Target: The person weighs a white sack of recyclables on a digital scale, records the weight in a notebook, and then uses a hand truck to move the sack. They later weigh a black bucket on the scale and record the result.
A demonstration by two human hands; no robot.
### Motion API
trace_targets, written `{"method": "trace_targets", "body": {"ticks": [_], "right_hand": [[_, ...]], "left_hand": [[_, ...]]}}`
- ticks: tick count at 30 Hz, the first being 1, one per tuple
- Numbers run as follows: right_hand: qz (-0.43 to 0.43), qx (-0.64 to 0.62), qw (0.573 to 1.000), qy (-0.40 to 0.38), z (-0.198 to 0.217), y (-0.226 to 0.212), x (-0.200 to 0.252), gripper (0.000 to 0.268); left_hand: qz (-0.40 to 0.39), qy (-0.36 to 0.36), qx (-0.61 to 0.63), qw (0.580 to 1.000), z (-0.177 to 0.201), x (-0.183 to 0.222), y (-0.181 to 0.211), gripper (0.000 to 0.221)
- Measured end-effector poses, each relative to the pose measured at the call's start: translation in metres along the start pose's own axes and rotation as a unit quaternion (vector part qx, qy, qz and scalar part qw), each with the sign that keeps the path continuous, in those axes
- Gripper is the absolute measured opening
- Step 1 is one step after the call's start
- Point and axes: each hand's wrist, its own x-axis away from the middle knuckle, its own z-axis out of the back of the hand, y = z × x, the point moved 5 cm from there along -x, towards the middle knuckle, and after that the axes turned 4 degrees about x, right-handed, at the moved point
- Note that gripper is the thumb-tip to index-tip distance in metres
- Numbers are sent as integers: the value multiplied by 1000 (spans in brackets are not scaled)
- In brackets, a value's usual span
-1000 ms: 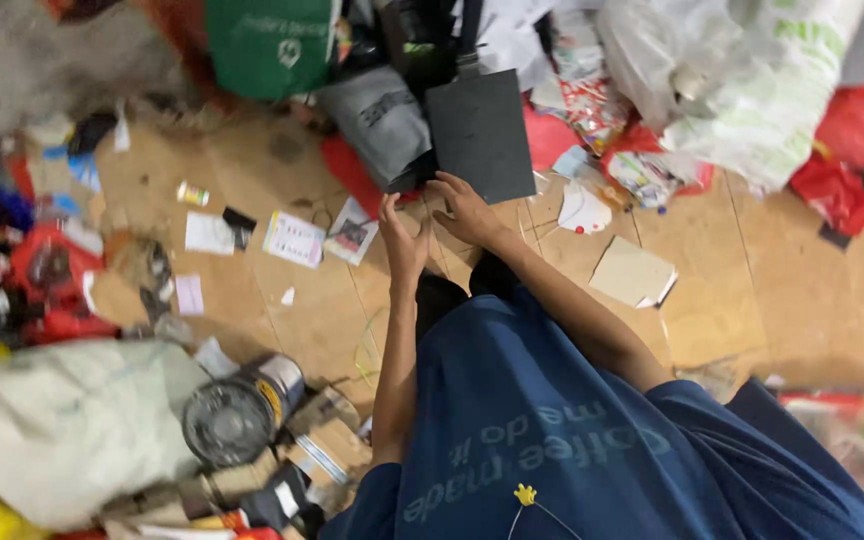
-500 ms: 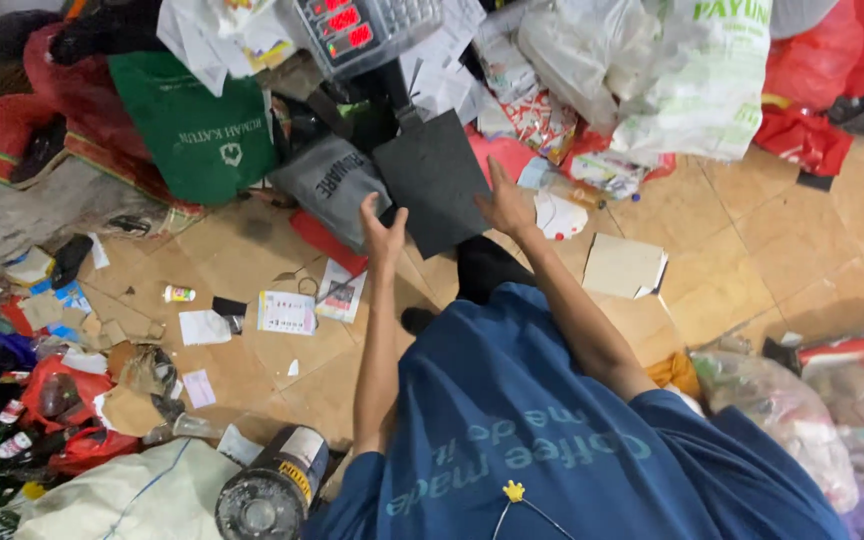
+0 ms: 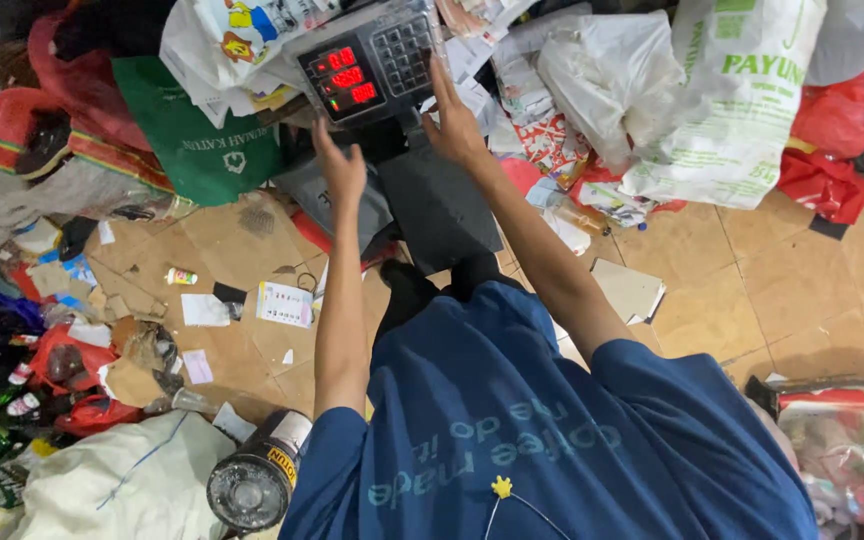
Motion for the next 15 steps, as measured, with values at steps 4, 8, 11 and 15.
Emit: {"method": "trace_targets", "body": {"ticks": [4,8,11,15], "right_hand": [[115,78,989,50,-4,-11,-12,110],[115,59,990,62,-12,-6,-7,111],[69,26,996,48,-21,-2,-3,107],[71,6,996,49,-23,-5,6,109]], "left_hand": [[-186,-37,-244,951,-21,10,84,89],[-189,-68,-284,938,-32,17,93,100],[-198,-64,-277,938,-31,22,90,101],[-166,-65,-289,941,-30,15,88,97]]}}
